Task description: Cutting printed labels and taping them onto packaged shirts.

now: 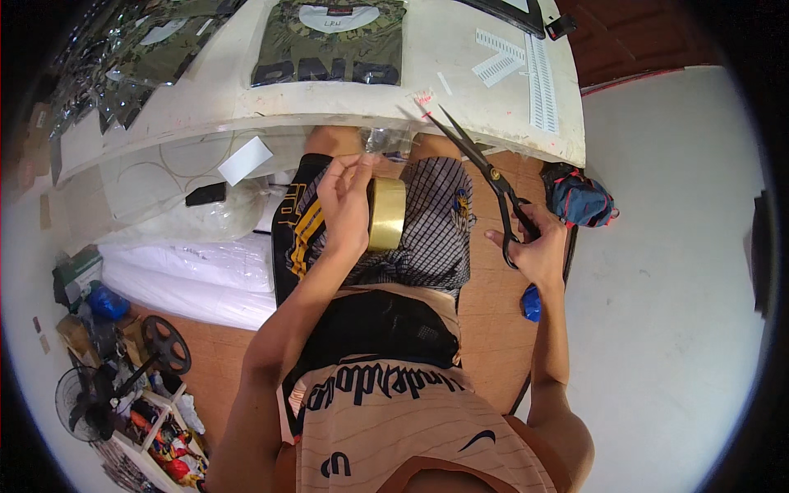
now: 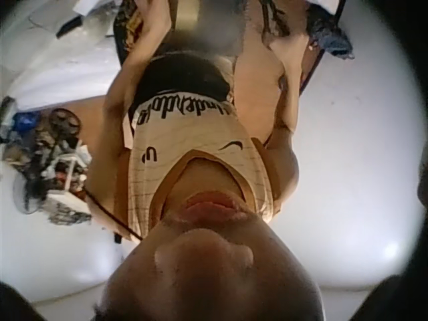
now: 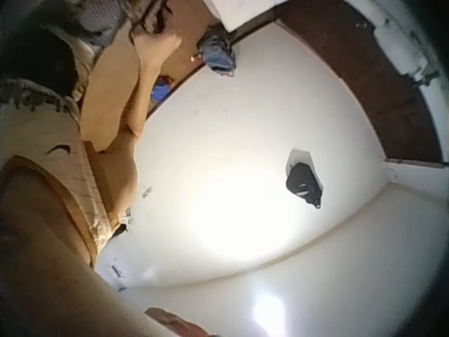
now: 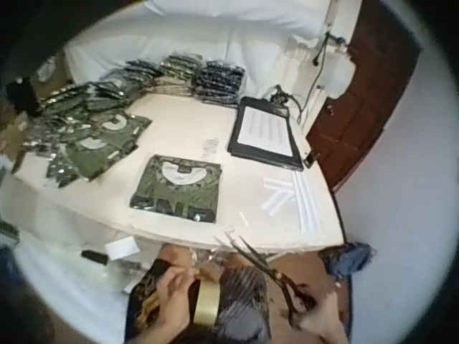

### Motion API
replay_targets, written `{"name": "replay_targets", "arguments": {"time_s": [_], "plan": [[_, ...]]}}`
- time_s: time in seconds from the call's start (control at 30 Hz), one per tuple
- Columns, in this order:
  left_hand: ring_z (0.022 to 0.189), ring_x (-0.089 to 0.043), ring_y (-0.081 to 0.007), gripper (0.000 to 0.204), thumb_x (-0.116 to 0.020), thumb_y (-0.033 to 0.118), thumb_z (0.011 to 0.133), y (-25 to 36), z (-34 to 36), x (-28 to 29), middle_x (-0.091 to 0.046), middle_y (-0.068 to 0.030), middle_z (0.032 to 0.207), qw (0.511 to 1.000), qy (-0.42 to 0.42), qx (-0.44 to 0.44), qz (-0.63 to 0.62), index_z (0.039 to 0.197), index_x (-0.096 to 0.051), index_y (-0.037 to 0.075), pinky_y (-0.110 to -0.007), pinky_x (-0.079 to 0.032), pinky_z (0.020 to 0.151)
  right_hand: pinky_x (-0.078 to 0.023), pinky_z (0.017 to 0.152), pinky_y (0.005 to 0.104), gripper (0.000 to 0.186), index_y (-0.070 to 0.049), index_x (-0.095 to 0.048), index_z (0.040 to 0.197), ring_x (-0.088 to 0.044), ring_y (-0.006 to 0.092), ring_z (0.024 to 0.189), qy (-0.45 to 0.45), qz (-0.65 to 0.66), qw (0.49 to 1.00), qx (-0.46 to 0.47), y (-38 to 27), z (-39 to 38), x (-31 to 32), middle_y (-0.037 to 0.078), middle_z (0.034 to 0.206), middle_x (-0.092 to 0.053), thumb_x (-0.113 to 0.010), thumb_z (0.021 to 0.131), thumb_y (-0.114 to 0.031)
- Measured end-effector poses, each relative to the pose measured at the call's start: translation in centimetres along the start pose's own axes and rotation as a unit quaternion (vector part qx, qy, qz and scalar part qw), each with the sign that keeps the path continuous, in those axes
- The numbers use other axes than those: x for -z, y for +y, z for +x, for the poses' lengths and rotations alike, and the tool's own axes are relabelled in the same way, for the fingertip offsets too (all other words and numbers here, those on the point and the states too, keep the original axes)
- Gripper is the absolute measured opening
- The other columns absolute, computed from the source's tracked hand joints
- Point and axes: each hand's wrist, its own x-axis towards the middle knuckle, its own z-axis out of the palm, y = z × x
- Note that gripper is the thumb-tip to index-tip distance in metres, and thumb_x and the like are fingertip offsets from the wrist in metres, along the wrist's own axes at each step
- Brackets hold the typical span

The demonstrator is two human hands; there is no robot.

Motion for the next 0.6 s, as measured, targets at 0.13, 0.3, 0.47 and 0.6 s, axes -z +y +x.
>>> {"name": "replay_targets", "arguments": {"time_s": [0.13,0.3,0.47,0.6], "plan": [[0.084,-0.058,-0.0069,0.009,-0.063,0.009,0.091,1.7,-0.8,0.4,-0.066,-0.0032,0.091,0.992,-0.082,-0.097,0.013,0.093,-0.06,0.001,-0.021,-0.044,0.078,-0.034,0.043,0.0241,0.053,0.004,-0.065,0.086,-0.04,0.0066,0.047,0.004,0.006,1.0,-0.031,0.1,0.5,-0.5,0.0,0.055,-0.048,-0.091,0.057,-0.032],[0.08,-0.057,-0.0053,0.007,-0.065,0.006,0.089,3.1,-0.9,0.7,-0.065,-0.0021,0.09,0.99,-0.105,-0.092,-0.034,0.089,-0.059,0.002,-0.019,-0.044,0.076,-0.034,0.044,0.0257,0.049,0.003,-0.063,0.082,-0.04,0.0083,0.049,0.033,0.025,0.997,-0.064,0.8,0.9,-1.3,0.0,0.054,-0.048,-0.09,0.059,-0.03],[0.075,-0.055,-0.0078,0.014,-0.067,0.009,0.088,1.8,3.2,5.4,-0.061,-0.0016,0.081,0.99,-0.055,-0.075,0.108,0.082,-0.056,0.005,-0.022,-0.043,0.072,-0.033,0.044,0.0255,0.048,0.004,-0.062,0.08,-0.039,0.0081,0.049,0.033,0.032,0.997,-0.063,1.0,0.4,-1.4,0.0,0.054,-0.047,-0.089,0.06,-0.03],[0.072,-0.053,-0.0067,0.017,-0.069,0.014,0.087,-1.7,10.6,12.8,-0.06,0.0,0.079,0.974,-0.01,-0.144,0.172,0.081,-0.055,0.008,-0.021,-0.041,0.068,-0.032,0.044,0.0251,0.047,0.004,-0.061,0.08,-0.038,0.0075,0.049,0.027,0.051,0.996,-0.075,1.2,0.2,-1.6,0.0,0.053,-0.046,-0.089,0.061,-0.029]]}}
